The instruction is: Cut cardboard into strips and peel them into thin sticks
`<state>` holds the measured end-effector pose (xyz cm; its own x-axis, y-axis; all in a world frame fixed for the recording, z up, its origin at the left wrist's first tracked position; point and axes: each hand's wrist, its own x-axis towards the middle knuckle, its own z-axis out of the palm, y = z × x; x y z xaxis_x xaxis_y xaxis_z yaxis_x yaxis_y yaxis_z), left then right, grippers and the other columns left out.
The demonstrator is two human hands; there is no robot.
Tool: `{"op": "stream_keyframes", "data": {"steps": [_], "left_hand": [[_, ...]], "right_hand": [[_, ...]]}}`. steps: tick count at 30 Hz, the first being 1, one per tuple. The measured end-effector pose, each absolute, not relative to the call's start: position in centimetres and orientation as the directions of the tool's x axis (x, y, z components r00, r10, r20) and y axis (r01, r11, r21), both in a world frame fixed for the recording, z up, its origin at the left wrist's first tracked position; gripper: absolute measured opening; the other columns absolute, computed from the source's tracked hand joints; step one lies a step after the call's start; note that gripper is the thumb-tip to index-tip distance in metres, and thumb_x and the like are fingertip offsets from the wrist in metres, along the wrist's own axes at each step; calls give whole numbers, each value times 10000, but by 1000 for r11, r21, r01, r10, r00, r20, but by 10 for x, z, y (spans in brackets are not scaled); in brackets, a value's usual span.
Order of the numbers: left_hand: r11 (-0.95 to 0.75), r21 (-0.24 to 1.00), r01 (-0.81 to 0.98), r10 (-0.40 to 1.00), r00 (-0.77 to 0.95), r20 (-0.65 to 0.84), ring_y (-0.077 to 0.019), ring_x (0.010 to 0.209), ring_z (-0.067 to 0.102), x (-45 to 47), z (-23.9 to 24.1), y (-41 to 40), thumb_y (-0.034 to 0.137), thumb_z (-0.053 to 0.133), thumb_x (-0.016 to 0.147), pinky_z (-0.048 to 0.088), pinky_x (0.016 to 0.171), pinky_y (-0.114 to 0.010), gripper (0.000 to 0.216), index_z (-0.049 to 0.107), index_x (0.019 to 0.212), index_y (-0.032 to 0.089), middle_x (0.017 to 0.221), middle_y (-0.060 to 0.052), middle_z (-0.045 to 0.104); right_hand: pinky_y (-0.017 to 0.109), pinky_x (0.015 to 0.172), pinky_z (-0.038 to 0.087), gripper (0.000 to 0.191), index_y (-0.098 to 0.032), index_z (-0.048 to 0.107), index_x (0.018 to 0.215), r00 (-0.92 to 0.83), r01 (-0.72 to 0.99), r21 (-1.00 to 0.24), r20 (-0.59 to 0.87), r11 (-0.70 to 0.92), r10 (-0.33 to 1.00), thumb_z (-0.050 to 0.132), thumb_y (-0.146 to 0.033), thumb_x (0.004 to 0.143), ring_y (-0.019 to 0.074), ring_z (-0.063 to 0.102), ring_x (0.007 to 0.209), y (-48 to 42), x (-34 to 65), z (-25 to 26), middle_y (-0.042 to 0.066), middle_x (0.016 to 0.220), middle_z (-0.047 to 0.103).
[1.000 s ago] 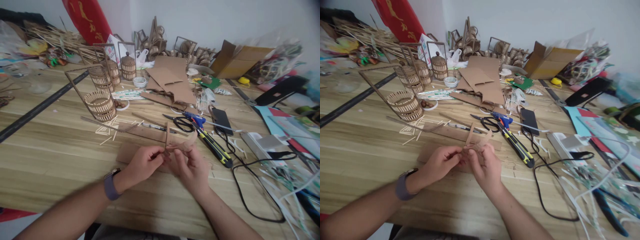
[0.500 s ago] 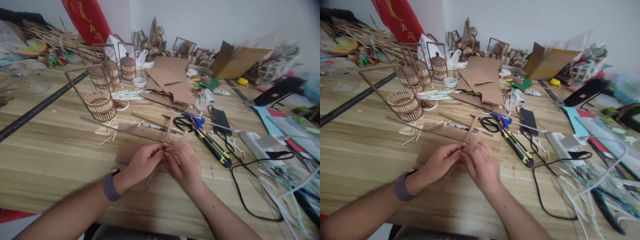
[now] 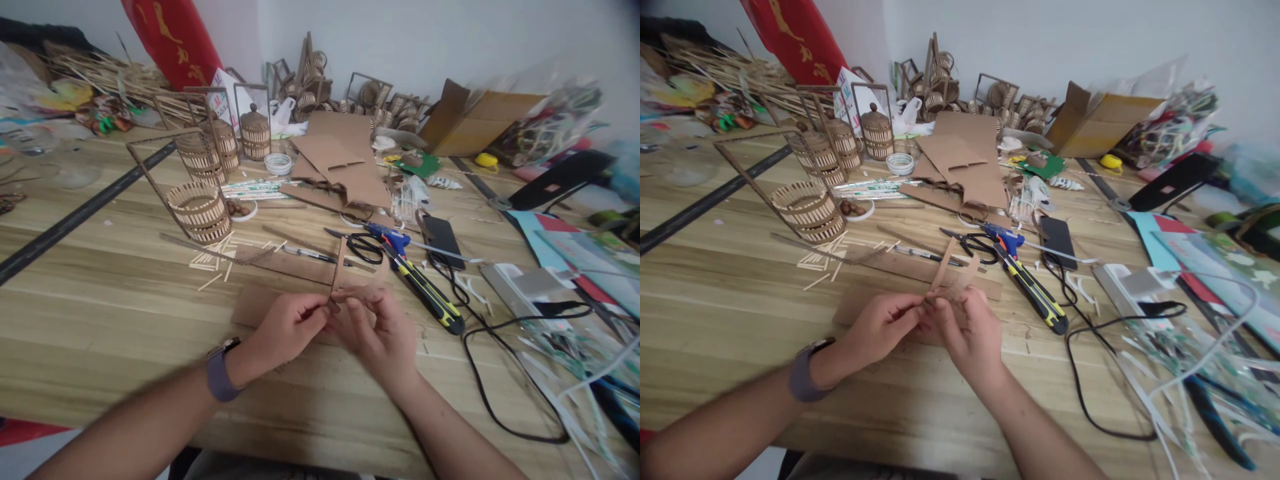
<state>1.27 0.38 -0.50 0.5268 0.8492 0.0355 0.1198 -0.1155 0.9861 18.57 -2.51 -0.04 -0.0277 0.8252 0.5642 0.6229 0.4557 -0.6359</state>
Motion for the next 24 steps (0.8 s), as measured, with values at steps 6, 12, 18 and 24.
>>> {"op": "stream_keyframes", "data": {"steps": [6,12,18,24], "left_hand": [[-55,998,38,865,501,28,-183,857,683,15,-4,5,288,517,941,522,759,-259,224,690,958,147,916,-53,742],[-6,1000,15,876,482,-2,-201,911,677,17,-5,7,300,504,950,515,810,-286,257,716,980,157,968,-52,751],[-61,992,115,889,458,2,-194,825,652,16,-1,7,322,494,943,492,724,-267,274,697,905,143,884,-52,733],[-70,988,139,897,443,1,-170,706,614,16,-1,4,293,499,903,455,628,-239,252,666,790,141,746,-30,691]], "right_hand": [[379,765,553,94,-261,621,989,-129,662,-521,630,539,766,550,-214,948,215,702,891,-25,186,-5,44,950,753],[395,812,573,169,-247,587,1045,-283,636,-394,681,664,675,578,-134,920,220,704,972,-21,187,-7,67,1027,748],[419,879,573,199,-236,618,1073,-313,667,-332,687,667,655,598,-123,910,242,697,1053,-18,187,-9,83,1090,747],[429,928,547,163,-238,606,1029,-312,669,-331,687,665,656,585,-120,918,222,707,1015,-20,187,-7,60,1012,763]]}}
